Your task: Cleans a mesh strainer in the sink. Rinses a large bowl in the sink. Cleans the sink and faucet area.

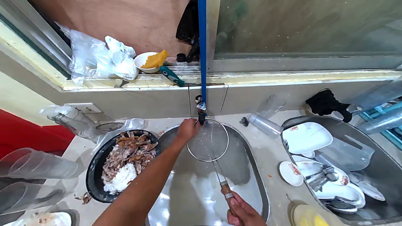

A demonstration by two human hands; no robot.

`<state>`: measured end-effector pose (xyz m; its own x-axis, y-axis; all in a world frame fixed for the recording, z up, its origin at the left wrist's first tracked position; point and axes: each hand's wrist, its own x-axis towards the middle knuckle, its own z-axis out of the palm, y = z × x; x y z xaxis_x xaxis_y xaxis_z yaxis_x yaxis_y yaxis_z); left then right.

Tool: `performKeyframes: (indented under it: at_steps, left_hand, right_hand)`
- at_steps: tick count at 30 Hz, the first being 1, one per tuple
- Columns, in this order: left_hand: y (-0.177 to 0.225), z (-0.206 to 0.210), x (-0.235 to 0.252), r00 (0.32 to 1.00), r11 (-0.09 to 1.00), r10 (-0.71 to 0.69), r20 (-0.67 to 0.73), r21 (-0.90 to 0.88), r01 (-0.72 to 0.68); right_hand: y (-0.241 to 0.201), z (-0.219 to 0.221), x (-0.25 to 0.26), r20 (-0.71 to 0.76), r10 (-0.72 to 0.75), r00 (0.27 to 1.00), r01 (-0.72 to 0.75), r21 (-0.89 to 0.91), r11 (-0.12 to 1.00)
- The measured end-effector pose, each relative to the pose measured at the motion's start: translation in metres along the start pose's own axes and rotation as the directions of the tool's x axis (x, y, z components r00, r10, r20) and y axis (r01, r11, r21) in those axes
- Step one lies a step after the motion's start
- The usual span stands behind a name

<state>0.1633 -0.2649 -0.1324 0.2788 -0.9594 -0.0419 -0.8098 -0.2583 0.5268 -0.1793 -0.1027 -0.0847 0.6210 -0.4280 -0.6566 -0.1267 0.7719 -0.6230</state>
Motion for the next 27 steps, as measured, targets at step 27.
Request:
performKeyframes:
  at_steps: [27]
  left_hand:
    - [0.019,0.058,-0.04,0.96,0.563,-0.147,0.239,-0.778,0.28]
  right_hand:
    - [-0.018,-0.059,-0.066,-0.381,-0.732,0.565,0.297,-0.734,0.611]
